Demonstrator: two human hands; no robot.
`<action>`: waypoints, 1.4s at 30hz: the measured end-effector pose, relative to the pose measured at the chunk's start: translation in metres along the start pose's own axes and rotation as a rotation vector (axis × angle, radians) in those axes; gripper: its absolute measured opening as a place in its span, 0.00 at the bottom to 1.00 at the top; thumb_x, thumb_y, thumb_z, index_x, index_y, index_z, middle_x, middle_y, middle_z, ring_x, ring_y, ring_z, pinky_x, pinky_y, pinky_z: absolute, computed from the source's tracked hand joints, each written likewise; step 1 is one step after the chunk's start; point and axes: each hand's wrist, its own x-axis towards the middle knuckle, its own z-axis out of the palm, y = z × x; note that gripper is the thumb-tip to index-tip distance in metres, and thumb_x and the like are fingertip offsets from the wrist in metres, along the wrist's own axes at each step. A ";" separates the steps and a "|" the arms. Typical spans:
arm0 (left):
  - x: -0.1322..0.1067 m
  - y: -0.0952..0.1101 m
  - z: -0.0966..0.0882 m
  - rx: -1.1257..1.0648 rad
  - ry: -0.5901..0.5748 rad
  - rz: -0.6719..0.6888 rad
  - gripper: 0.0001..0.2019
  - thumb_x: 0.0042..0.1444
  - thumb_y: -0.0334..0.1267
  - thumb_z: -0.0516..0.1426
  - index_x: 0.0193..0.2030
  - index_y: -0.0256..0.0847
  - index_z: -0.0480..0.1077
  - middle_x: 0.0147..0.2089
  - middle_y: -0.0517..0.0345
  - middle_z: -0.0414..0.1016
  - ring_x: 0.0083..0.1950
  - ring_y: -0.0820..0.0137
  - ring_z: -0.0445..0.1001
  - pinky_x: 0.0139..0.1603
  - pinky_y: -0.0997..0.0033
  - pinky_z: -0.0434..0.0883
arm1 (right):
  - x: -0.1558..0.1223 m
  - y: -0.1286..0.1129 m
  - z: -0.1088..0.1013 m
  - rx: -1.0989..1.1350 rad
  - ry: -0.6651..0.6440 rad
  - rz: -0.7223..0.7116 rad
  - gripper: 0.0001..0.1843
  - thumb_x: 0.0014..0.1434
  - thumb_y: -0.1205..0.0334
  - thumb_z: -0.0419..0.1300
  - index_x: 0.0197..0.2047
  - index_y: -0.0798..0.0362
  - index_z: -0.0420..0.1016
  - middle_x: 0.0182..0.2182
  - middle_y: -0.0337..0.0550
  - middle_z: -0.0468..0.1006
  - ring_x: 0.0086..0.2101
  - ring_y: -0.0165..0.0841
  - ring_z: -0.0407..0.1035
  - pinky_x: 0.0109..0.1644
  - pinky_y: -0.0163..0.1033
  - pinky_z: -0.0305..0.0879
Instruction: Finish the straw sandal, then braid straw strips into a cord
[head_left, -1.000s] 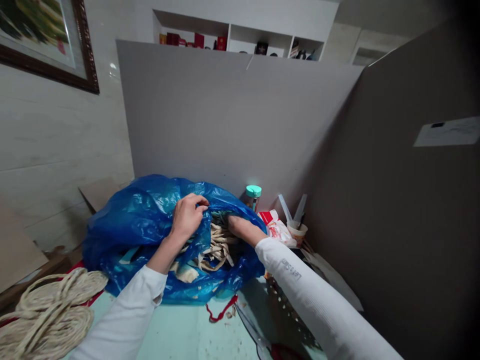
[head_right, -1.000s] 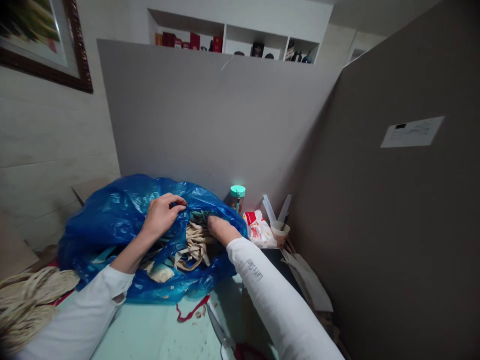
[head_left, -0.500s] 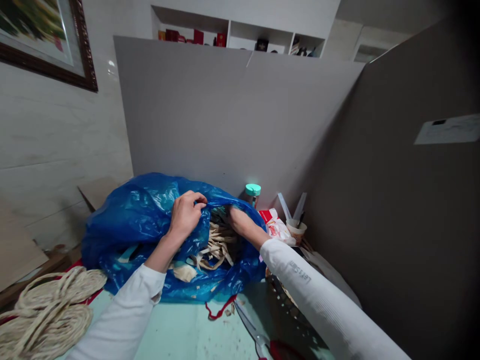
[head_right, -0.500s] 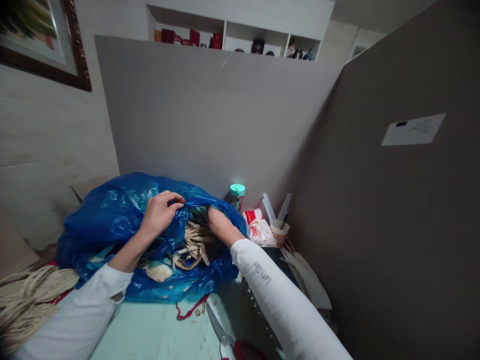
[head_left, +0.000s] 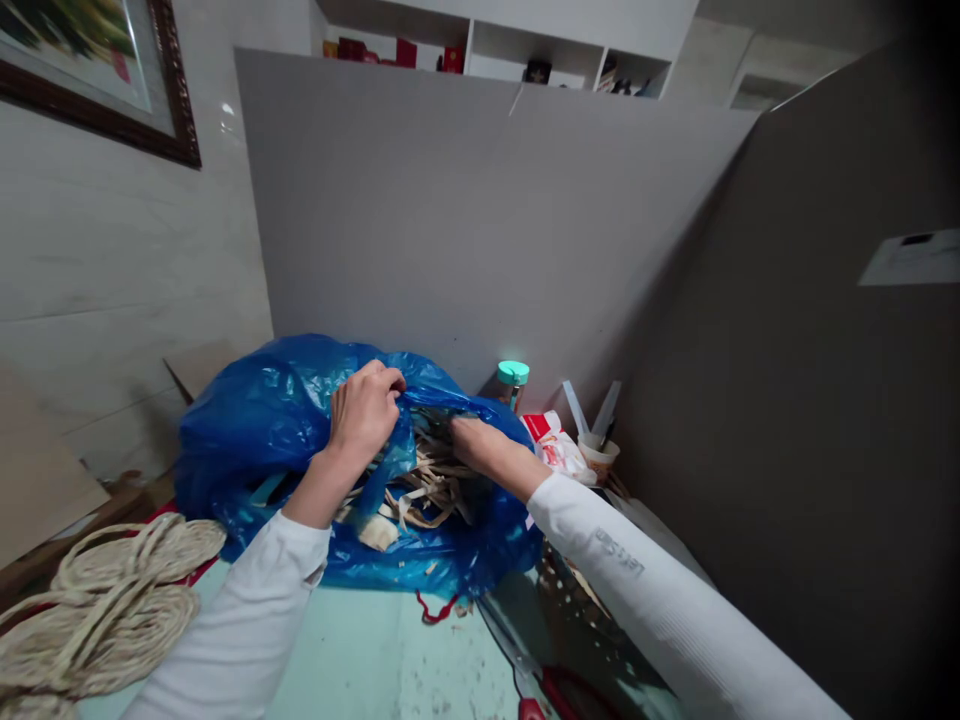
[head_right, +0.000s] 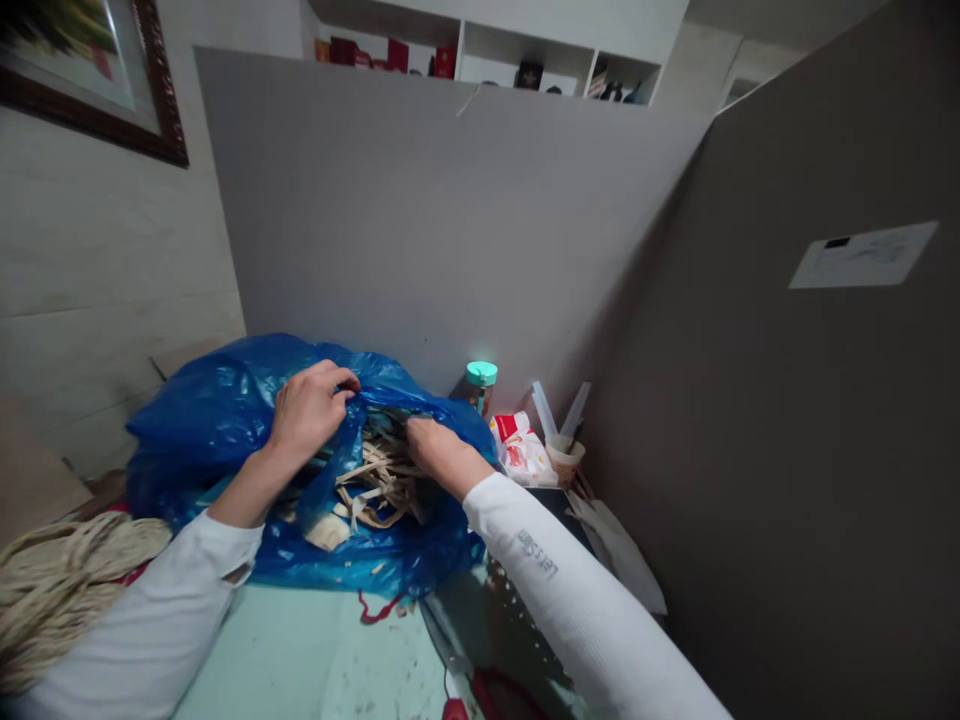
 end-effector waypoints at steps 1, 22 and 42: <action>-0.001 -0.002 0.001 0.027 -0.014 -0.006 0.11 0.56 0.30 0.53 0.35 0.44 0.77 0.41 0.53 0.77 0.41 0.61 0.75 0.38 0.67 0.66 | -0.005 -0.006 -0.002 -0.027 0.010 -0.023 0.15 0.66 0.72 0.50 0.54 0.61 0.70 0.52 0.56 0.72 0.51 0.39 0.69 0.56 0.45 0.66; -0.006 -0.041 0.037 0.170 -0.603 0.127 0.35 0.51 0.28 0.54 0.68 0.41 0.57 0.70 0.48 0.60 0.69 0.60 0.59 0.65 0.62 0.59 | -0.025 0.007 0.026 0.015 -0.065 -0.092 0.11 0.65 0.70 0.50 0.46 0.58 0.72 0.40 0.52 0.77 0.37 0.35 0.73 0.39 0.35 0.64; -0.018 0.008 0.038 0.215 -0.674 0.265 0.16 0.52 0.37 0.57 0.49 0.45 0.68 0.47 0.49 0.70 0.50 0.56 0.72 0.44 0.61 0.68 | -0.025 0.009 0.023 0.517 0.384 0.184 0.11 0.60 0.70 0.58 0.47 0.56 0.72 0.38 0.43 0.81 0.37 0.32 0.74 0.40 0.32 0.64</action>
